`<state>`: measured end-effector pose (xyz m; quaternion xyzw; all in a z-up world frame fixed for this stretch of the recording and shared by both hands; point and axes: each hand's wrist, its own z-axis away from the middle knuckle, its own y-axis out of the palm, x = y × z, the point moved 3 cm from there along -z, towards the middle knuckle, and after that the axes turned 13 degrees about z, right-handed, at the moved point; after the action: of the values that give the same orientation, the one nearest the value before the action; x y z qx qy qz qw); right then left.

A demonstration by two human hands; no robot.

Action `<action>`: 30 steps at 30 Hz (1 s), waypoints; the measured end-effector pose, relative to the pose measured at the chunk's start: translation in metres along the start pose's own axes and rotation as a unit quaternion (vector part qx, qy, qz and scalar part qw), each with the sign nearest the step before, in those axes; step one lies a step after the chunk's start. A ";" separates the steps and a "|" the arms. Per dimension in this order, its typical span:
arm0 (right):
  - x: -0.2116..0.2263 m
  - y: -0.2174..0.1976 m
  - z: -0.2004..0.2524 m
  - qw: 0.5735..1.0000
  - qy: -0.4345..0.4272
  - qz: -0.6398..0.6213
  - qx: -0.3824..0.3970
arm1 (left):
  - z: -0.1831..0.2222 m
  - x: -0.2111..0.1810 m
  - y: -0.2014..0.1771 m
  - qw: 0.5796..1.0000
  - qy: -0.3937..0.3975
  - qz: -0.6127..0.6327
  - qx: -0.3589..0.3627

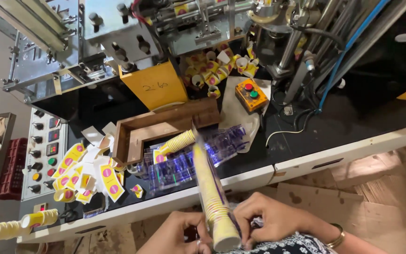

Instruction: Packing stacks of manufactured paper cups into plastic sleeves and applying stickers.

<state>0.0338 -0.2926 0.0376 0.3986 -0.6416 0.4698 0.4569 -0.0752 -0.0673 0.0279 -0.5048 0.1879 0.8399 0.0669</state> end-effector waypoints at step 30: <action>0.024 0.186 -0.119 0.932 0.151 0.035 -0.328 | 0.214 0.059 -0.053 0.781 0.244 -0.426 -0.386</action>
<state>-0.1219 -0.1346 0.0335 0.1279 -0.6969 0.3034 0.6371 -0.2634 0.0584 0.0533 -0.7051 -0.3762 0.5767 0.1696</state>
